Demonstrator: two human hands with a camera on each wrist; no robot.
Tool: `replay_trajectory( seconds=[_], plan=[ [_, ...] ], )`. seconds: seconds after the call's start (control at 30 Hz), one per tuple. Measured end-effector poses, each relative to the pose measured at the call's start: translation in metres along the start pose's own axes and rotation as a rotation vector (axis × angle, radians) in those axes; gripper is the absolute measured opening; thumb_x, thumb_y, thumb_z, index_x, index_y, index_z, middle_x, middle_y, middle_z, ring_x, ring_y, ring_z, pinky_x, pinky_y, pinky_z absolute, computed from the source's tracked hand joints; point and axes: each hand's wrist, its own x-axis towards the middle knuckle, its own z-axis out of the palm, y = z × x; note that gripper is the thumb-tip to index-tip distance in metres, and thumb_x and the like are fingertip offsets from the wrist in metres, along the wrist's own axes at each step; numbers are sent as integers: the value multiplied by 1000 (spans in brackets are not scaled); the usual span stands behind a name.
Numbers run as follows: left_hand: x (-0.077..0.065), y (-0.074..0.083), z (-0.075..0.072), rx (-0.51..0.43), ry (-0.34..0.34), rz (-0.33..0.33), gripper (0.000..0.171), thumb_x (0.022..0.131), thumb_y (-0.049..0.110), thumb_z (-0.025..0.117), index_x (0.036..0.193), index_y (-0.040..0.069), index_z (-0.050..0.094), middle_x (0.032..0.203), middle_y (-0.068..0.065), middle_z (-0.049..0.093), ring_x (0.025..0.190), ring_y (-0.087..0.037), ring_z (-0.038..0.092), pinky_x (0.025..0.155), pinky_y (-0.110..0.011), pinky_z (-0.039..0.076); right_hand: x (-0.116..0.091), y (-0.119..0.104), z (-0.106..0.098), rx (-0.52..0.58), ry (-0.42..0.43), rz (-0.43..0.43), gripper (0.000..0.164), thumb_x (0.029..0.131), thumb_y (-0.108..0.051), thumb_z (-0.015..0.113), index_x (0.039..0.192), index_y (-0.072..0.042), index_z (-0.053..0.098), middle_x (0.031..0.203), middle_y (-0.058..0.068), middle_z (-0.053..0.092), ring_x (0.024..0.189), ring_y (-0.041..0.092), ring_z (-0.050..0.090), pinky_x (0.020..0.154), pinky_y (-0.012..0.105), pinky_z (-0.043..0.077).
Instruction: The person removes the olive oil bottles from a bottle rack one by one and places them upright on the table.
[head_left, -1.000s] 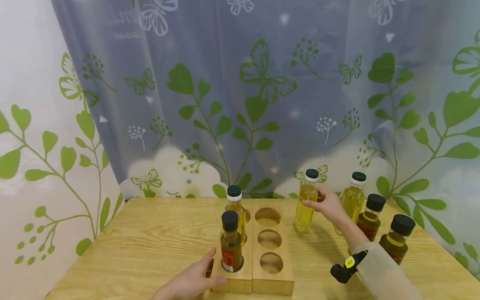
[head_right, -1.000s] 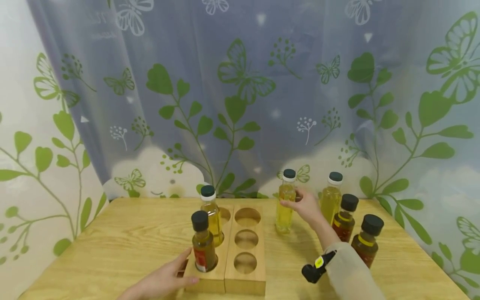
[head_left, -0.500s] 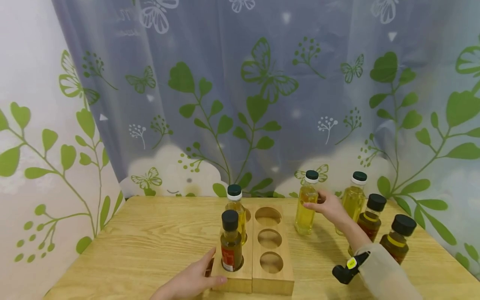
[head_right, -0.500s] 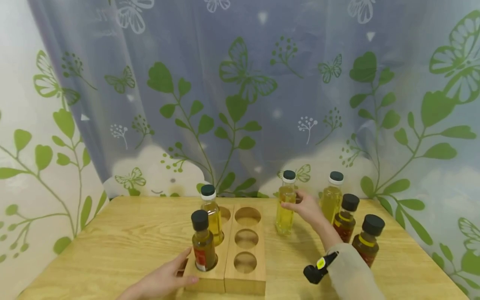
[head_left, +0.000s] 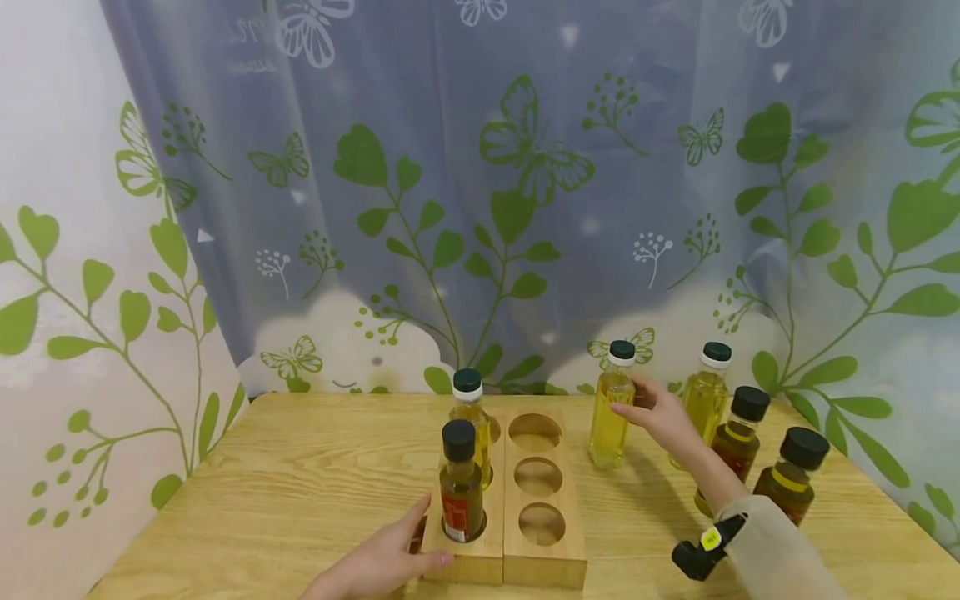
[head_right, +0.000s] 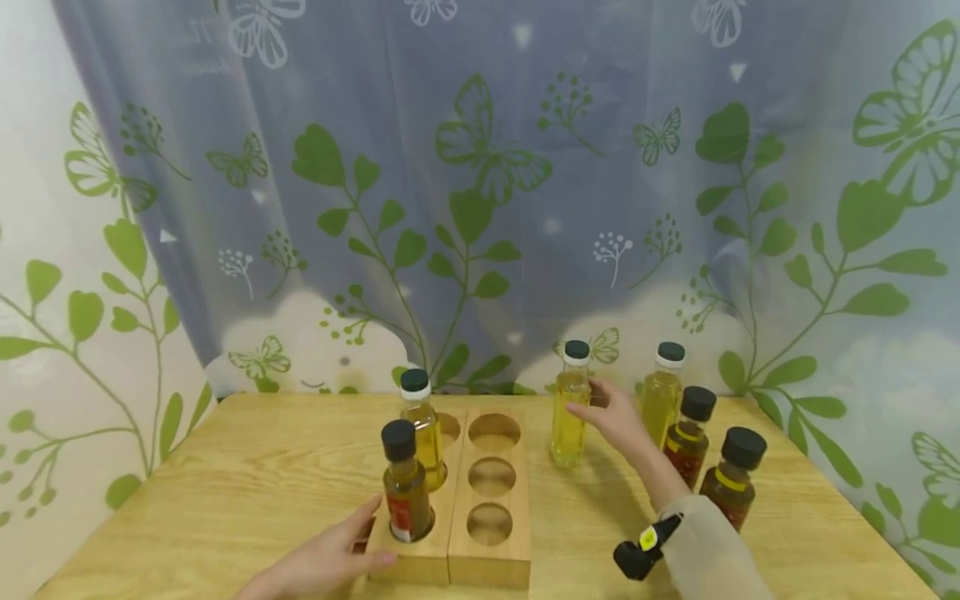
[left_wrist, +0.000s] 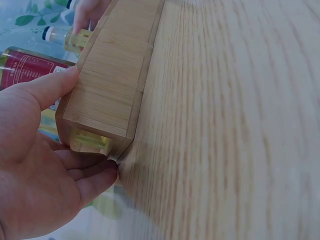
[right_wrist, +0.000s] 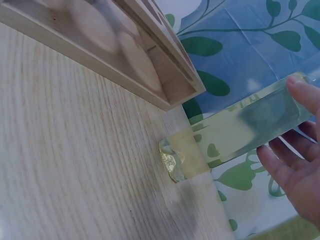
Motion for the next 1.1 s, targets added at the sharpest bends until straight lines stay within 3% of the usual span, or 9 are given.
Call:
replay_trajectory(
  seconds=[0.33,0.53,0.63,0.73,0.87,1.1],
  plan=[
    [1,-3,-1,-13,-6,1,106,77,58,66,149,5,10,145,-25,28,124,-42,39,93,-58,35,-15,-2,0,72,71,-55,71,90,-30,64,142,4,30,134,27,41,119,40,44,87,39,48],
    [1,-3,-1,-14,-8,14,105,78,57,65,149,4,9,146,-25,25,125,-43,38,95,-58,34,-26,-3,2,29,130,-83,61,90,-29,63,138,1,39,128,23,48,114,36,48,85,34,49],
    [2,-3,-1,-12,-9,16,105,78,57,65,149,4,9,147,-25,24,125,-43,37,95,-58,34,-32,-5,4,5,185,-89,56,91,-28,62,135,0,44,123,20,52,110,27,52,83,27,48],
    [3,-3,0,-14,-8,14,105,78,58,66,149,4,10,147,-24,24,126,-43,37,95,-58,34,-37,-8,8,7,220,-95,51,91,-27,62,131,1,48,119,19,56,101,9,55,79,17,46],
    [4,-5,0,-10,-2,9,106,77,58,65,149,5,10,147,-24,25,126,-42,37,96,-58,33,-41,-16,16,27,211,-120,48,90,-24,64,127,4,52,115,20,58,92,-5,54,77,13,45],
    [5,-6,-2,-10,-19,16,104,79,56,65,149,5,8,146,-24,25,125,-42,39,94,-56,36,-40,-39,36,76,120,-165,46,87,-20,67,124,4,54,111,18,61,96,6,58,79,19,47]
  ],
)
